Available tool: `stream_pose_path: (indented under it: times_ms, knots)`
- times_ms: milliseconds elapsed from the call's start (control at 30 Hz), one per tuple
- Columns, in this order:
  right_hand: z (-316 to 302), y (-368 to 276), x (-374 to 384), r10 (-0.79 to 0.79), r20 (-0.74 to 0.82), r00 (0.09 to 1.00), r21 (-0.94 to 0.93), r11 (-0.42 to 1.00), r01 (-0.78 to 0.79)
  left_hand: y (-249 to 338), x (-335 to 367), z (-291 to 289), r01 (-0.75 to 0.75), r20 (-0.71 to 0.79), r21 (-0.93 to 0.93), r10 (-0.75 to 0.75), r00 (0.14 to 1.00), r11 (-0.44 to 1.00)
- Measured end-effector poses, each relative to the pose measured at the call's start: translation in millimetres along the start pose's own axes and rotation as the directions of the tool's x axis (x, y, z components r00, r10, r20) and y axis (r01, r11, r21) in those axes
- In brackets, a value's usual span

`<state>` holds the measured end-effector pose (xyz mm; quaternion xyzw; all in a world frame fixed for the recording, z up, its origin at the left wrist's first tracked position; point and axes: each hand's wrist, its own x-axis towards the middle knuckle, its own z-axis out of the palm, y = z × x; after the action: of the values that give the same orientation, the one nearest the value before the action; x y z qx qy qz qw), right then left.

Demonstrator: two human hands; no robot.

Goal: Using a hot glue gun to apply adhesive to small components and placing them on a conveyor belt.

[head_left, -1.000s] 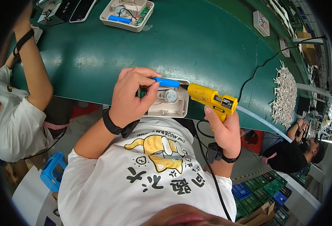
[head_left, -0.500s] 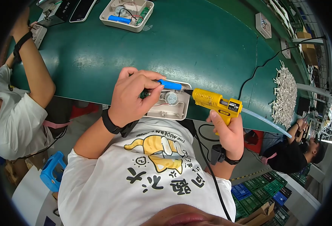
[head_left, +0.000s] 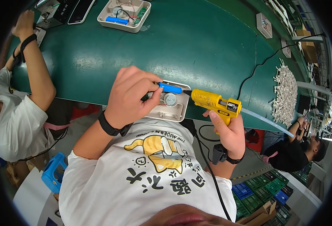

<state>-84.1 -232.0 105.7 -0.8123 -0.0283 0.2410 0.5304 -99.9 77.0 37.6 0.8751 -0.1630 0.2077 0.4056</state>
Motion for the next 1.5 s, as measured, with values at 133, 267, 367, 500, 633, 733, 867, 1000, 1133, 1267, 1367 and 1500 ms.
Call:
stream_pose_path:
  times_ms: [133,267,367,500,633,733,867,1000,1133,1267,1367,1500]
  knots:
    - [4,6,3,-0.019,-0.011,1.0,0.018,1.0,0.019,5,6,-5,0.145,0.05,0.071,-0.149,0.988,0.987]
    - [6,10,2,0.012,-0.02,1.0,0.022,1.0,-0.012,-1,10,-2,0.304,0.149,-0.062,-0.293,0.945,0.951]
    - [6,10,0,0.036,-0.025,0.999,-0.002,0.999,-0.036,0,18,-6,0.352,0.219,-0.072,-0.33,0.918,0.933]
    - [7,8,-5,0.03,-0.043,0.999,-0.05,0.998,-0.032,-6,27,-12,0.352,0.371,-0.034,-0.316,0.873,0.935]
    - [11,9,-10,0.006,-0.084,0.996,-0.014,1.0,-0.007,-4,21,-16,0.361,0.404,-0.04,-0.315,0.859,0.932]
    - [12,13,-10,-0.017,-0.1,0.995,0.084,0.996,0.026,-4,16,-16,0.355,0.375,-0.043,-0.314,0.872,0.934]
    - [11,23,-11,0.005,-0.039,0.999,0.017,1.0,-0.004,-2,16,-16,0.363,0.37,-0.038,-0.324,0.871,0.931]
    - [11,16,-11,0.072,0.011,0.997,-0.019,0.997,-0.072,-5,13,-14,0.36,0.374,-0.044,-0.318,0.871,0.932]
    - [16,6,-10,-0.171,-0.081,0.982,-0.122,0.98,0.16,-8,8,-13,0.335,0.357,-0.061,-0.293,0.887,0.94]
    - [21,-6,-12,0.036,-0.091,0.995,0.08,0.996,-0.029,-9,5,-13,0.304,0.348,-0.071,-0.262,0.9,0.95]
    - [40,5,4,-0.303,-0.037,0.952,0.123,0.944,0.305,-8,4,-15,0.289,0.363,-0.063,-0.248,0.898,0.955]
    - [36,2,9,-0.092,0.179,0.98,-0.092,0.99,0.11,-5,5,-16,0.281,0.389,-0.038,-0.245,0.888,0.959]
